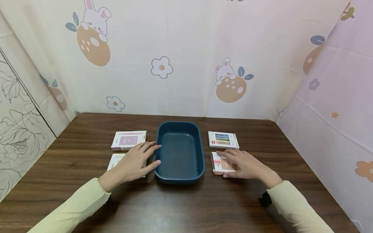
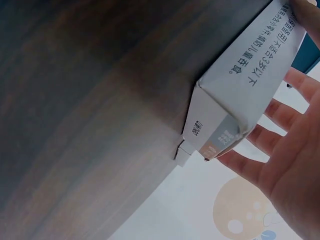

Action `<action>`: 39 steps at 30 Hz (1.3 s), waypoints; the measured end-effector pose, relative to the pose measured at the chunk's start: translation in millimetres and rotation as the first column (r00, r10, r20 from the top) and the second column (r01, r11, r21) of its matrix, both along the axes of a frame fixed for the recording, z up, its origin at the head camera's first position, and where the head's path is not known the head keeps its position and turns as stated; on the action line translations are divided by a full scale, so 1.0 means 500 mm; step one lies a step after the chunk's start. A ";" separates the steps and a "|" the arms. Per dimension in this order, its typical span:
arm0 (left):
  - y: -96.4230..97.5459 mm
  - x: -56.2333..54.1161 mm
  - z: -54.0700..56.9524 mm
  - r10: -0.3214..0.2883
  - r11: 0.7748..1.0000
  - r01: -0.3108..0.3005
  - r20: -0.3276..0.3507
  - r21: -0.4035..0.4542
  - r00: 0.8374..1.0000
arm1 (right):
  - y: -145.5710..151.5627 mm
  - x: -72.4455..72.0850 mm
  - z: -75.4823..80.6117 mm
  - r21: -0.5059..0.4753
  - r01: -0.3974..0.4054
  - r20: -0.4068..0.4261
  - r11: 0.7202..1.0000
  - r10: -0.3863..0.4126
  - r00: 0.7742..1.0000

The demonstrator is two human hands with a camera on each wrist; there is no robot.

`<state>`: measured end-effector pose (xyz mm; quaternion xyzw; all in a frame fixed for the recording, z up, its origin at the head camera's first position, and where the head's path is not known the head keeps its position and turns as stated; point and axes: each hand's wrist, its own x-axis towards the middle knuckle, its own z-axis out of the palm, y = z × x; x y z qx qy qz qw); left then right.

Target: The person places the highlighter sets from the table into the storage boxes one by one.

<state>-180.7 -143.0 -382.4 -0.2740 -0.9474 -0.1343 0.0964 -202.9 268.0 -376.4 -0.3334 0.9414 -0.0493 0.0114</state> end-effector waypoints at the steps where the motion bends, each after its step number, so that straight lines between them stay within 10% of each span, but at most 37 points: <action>1: 0.000 0.000 0.000 -0.001 1.000 0.001 0.000 0.001 1.000 | 0.000 -0.001 0.000 -0.001 -0.008 -0.010 1.000 0.008 1.000; 39: 0.004 -0.003 0.000 0.014 1.000 -0.014 -0.013 -0.011 1.000 | -0.010 -0.039 0.044 0.013 -0.056 -0.084 0.998 0.057 0.995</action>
